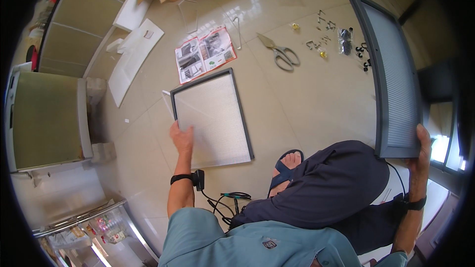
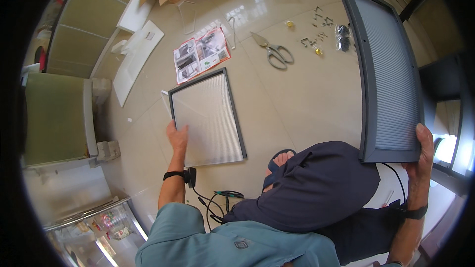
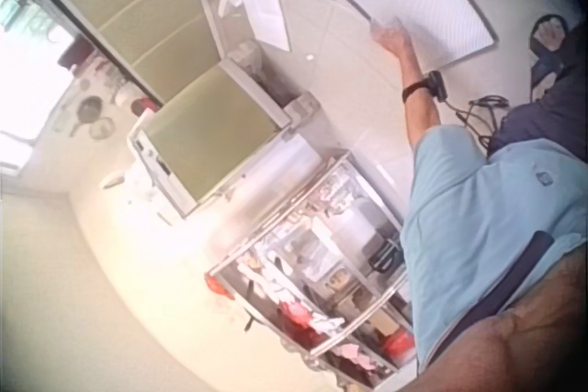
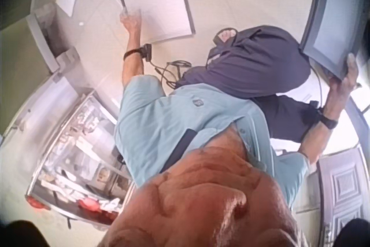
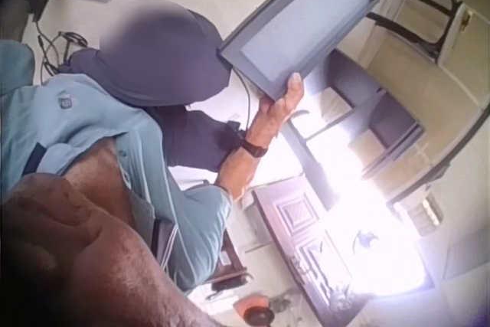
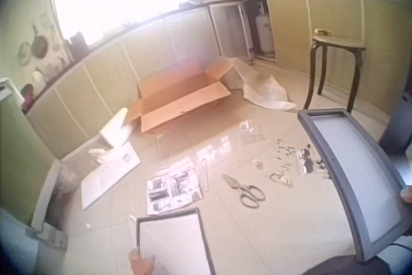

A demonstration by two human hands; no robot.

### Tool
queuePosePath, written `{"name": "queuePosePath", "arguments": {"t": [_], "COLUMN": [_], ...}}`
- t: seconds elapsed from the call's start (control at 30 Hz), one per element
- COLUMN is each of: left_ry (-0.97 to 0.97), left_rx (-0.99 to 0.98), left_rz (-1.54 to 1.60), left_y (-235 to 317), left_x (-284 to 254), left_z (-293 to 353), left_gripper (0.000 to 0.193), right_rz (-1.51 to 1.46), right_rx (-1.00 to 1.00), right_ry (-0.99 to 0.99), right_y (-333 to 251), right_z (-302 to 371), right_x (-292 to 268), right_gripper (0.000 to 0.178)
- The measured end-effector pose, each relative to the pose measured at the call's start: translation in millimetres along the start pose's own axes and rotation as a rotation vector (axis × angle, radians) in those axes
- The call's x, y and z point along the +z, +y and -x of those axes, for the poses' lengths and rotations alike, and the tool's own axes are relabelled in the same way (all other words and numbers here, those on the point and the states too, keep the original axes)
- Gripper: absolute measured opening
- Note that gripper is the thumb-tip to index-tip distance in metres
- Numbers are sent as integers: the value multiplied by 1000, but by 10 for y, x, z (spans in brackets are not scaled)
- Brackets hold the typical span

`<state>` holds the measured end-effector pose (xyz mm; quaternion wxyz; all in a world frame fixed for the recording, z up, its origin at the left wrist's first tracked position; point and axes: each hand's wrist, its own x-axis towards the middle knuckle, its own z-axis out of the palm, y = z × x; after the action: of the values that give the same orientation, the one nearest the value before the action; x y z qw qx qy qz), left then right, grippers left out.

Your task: The person assembles a dark gray cabinet by hand, handling various panels and checking the fit of a glass-fronted door component.

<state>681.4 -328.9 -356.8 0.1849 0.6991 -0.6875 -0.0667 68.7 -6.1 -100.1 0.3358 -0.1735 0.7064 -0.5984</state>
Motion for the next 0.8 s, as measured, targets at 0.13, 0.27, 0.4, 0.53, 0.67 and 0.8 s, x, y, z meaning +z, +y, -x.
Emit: {"name": "queuePosePath", "arguments": {"t": [0.13, 0.27, 0.4, 0.53, 0.67, 0.8], "left_ry": [-114, -351, -380, -351, -365, -333], "left_rx": [538, 723, 654, 627, 625, 555], "left_rz": [121, 82, -12, -12, -105, -30], "left_y": [1121, 1803, 1636, 1632, 1618, 1686], "left_x": [168, 215, 494, 592, 655, 670], "left_z": [321, 571, 558, 430, 368, 398], "left_gripper": [67, 75, 79, 82, 89, 89], "right_rz": [8, 30, 19, -4, 0, 17], "right_rx": [23, 17, 55, 45, 76, 73], "right_ry": [-34, 118, 44, 52, 96, 53], "right_y": [-20, 51, -2, -44, -16, 35], "right_z": [-26, -67, -24, -4, -23, -54], "right_x": [-16, -49, -6, -18, -71, -113], "right_gripper": [49, 50, 49, 48, 46, 52]}}
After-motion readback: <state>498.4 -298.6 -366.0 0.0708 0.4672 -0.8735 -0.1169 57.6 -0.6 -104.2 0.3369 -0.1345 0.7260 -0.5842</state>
